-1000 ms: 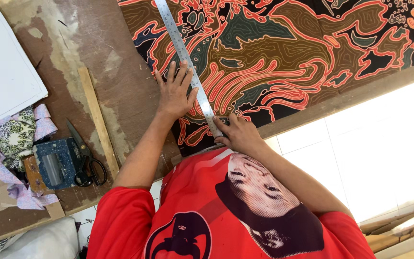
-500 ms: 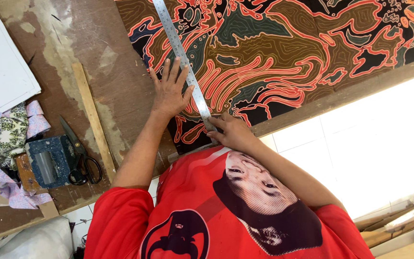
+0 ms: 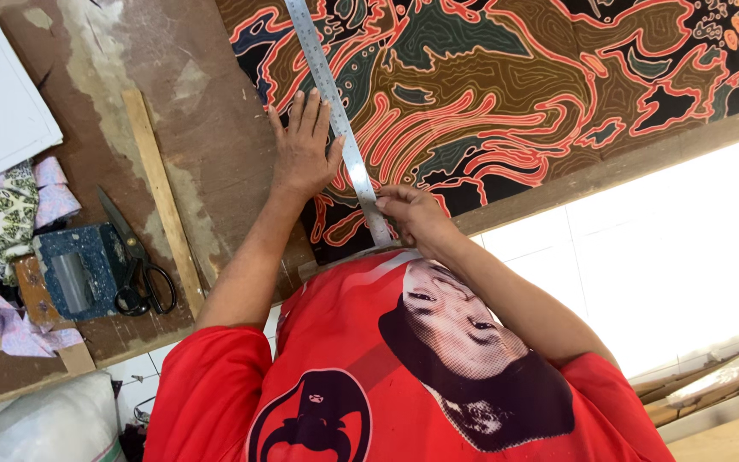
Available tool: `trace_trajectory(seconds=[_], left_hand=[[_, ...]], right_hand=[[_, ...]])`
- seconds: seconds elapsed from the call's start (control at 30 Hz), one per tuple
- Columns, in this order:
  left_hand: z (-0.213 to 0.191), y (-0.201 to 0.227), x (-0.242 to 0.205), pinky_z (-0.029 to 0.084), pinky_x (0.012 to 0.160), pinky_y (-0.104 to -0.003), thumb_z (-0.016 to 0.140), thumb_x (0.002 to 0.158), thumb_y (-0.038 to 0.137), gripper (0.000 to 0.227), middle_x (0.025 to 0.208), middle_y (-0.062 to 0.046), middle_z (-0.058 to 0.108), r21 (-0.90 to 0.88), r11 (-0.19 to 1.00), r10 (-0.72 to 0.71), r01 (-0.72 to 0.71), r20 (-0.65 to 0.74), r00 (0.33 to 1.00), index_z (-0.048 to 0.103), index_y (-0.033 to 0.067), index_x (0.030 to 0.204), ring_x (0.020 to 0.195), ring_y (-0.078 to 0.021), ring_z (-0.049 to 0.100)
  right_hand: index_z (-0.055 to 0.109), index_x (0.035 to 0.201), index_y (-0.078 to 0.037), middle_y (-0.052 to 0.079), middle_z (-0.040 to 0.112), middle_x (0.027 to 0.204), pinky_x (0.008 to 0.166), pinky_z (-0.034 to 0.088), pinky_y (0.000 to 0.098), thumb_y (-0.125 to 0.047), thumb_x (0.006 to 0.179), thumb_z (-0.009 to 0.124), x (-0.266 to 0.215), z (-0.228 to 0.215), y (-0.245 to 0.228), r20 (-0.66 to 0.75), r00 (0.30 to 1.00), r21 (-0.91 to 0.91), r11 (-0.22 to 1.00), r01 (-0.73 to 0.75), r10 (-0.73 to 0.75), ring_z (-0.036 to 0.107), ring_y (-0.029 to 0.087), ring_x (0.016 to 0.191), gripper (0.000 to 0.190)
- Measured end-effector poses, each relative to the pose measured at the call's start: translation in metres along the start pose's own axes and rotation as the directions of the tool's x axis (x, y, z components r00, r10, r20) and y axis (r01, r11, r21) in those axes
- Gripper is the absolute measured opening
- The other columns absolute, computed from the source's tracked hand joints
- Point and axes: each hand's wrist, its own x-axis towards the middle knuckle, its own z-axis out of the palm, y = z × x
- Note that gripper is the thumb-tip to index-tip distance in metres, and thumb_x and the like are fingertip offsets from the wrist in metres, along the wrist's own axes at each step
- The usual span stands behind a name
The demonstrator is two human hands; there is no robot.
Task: The person uses a metal ruler and a white marking tool to measure and mark a large piece of patterned fabric laid out on a wooden table. The person repeatedly repositions the ruler and draws straight lines across the fabric surface.
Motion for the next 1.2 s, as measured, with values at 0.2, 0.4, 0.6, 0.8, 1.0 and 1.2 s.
trace_trajectory(seconds=[0.2,0.4,0.6,0.8,1.0,1.2], left_hand=[[0.004,0.003,-0.003,0.007,0.120,-0.073,0.054,0.108,0.033,0.056,0.160,-0.029,0.037,0.043,0.999,-0.018,0.020,-0.049,0.999,0.048,-0.0034,0.150,0.154,-0.0412,0.026],[-0.004,0.013,-0.001,0.013,0.119,-0.070,0.057,0.104,0.028,0.055,0.154,-0.031,0.041,0.070,0.996,-0.052,0.061,-0.118,0.992,0.048,-0.0041,0.148,0.148,-0.0443,0.032],[-0.033,0.053,-0.021,0.043,0.099,-0.057,0.066,0.098,0.021,0.047,0.123,-0.021,0.057,-0.062,0.977,-0.210,0.203,-0.134,0.968,0.054,-0.0018,0.137,0.113,-0.0384,0.055],[-0.046,0.084,-0.053,0.051,0.077,-0.041,0.065,0.097,0.015,0.048,0.105,-0.015,0.057,-0.553,0.695,-0.487,0.460,0.109,0.867,0.052,-0.0028,0.139,0.090,-0.0255,0.058],[-0.025,0.075,-0.059,0.053,0.068,-0.030,0.063,0.094,0.011,0.044,0.097,-0.007,0.063,-0.810,0.154,-0.623,0.566,0.365,0.692,0.054,-0.0011,0.136,0.081,-0.0126,0.063],[-0.020,0.061,-0.052,0.055,0.067,-0.028,0.061,0.099,0.002,0.015,0.091,-0.005,0.069,-0.889,-0.218,-0.453,0.404,0.458,0.765,0.064,-0.0057,0.111,0.075,-0.0118,0.065]], right_hand=[[0.061,0.129,0.000,0.000,0.057,0.074,0.036,0.030,0.0228,-0.012,0.098,0.065,0.006,0.011,-0.001,0.074,0.997,0.064,0.998,-0.027,0.022,0.041,0.005,0.046,0.033],[0.058,0.132,0.000,0.000,0.061,0.074,0.036,0.032,0.0238,-0.009,0.095,0.063,0.014,0.021,-0.001,0.132,0.990,0.056,0.997,-0.055,0.048,0.042,0.006,0.044,0.039],[0.058,0.136,-0.002,0.003,0.056,0.081,0.034,0.030,0.0230,-0.012,0.096,0.064,0.013,0.021,-0.001,0.087,0.996,-0.035,0.999,0.029,-0.026,0.038,0.005,0.040,0.042],[0.056,0.137,0.002,0.012,0.069,0.105,0.035,0.035,0.0240,-0.011,0.096,0.062,0.020,0.018,0.000,0.149,0.989,0.121,0.993,-0.009,-0.010,0.044,0.007,0.043,0.043],[0.055,0.137,0.002,0.011,0.069,0.107,0.037,0.035,0.0235,-0.010,0.096,0.062,0.028,0.016,0.006,0.176,0.984,0.126,0.992,-0.030,0.007,0.045,0.006,0.046,0.043],[0.058,0.142,0.000,0.008,0.058,0.096,0.056,0.040,0.0227,-0.008,0.098,0.071,0.026,0.022,0.015,0.235,0.925,-0.067,0.944,0.323,-0.300,0.049,0.007,0.068,0.047]])
